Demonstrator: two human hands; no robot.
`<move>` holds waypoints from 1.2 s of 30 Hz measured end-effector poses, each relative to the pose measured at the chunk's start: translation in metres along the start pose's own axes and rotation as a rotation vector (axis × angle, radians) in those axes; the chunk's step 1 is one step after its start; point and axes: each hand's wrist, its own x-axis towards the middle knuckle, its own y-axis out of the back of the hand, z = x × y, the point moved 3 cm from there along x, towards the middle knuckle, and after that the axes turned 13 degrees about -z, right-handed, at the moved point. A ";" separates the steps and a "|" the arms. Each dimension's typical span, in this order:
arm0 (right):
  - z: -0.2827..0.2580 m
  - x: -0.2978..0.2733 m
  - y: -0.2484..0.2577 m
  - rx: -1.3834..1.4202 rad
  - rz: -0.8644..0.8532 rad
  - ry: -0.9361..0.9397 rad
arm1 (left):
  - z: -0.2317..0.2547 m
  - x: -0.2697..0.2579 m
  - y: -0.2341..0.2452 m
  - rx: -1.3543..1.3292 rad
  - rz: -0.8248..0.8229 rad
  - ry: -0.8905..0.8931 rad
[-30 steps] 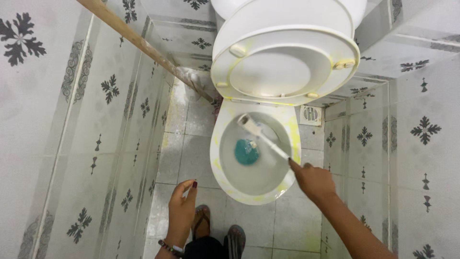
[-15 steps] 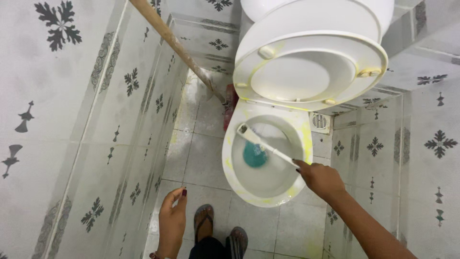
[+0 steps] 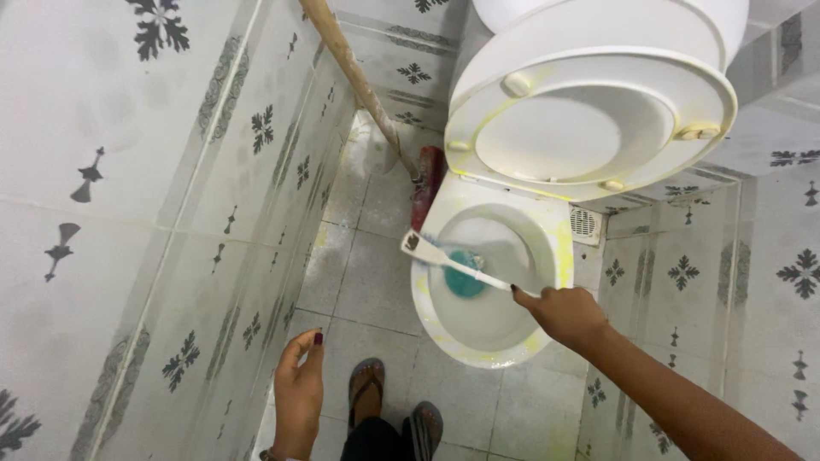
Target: The person cleans a toilet by applying cleaning liquid from a bottle onto the rim and inside the bowl, and then scrubbing the surfaces with a toilet brush.
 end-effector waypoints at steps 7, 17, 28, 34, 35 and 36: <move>-0.007 0.006 0.009 0.150 -0.202 -0.125 | 0.003 -0.010 -0.002 -0.061 -0.014 0.052; 0.020 -0.003 -0.039 0.175 -0.013 -0.290 | -0.019 -0.056 0.018 -0.010 0.024 0.018; 0.093 -0.072 -0.054 -0.331 -0.160 -0.191 | -0.017 -0.094 0.000 -0.066 -0.036 0.148; 0.059 -0.001 0.041 -0.559 -0.050 -0.175 | -0.024 -0.094 -0.002 -0.121 -0.035 0.175; 0.053 0.000 0.043 -0.614 -0.116 -0.177 | -0.022 -0.096 0.001 -0.044 -0.014 0.100; 0.046 -0.001 0.044 -0.616 -0.114 -0.175 | -0.024 -0.098 0.005 -0.045 -0.011 0.100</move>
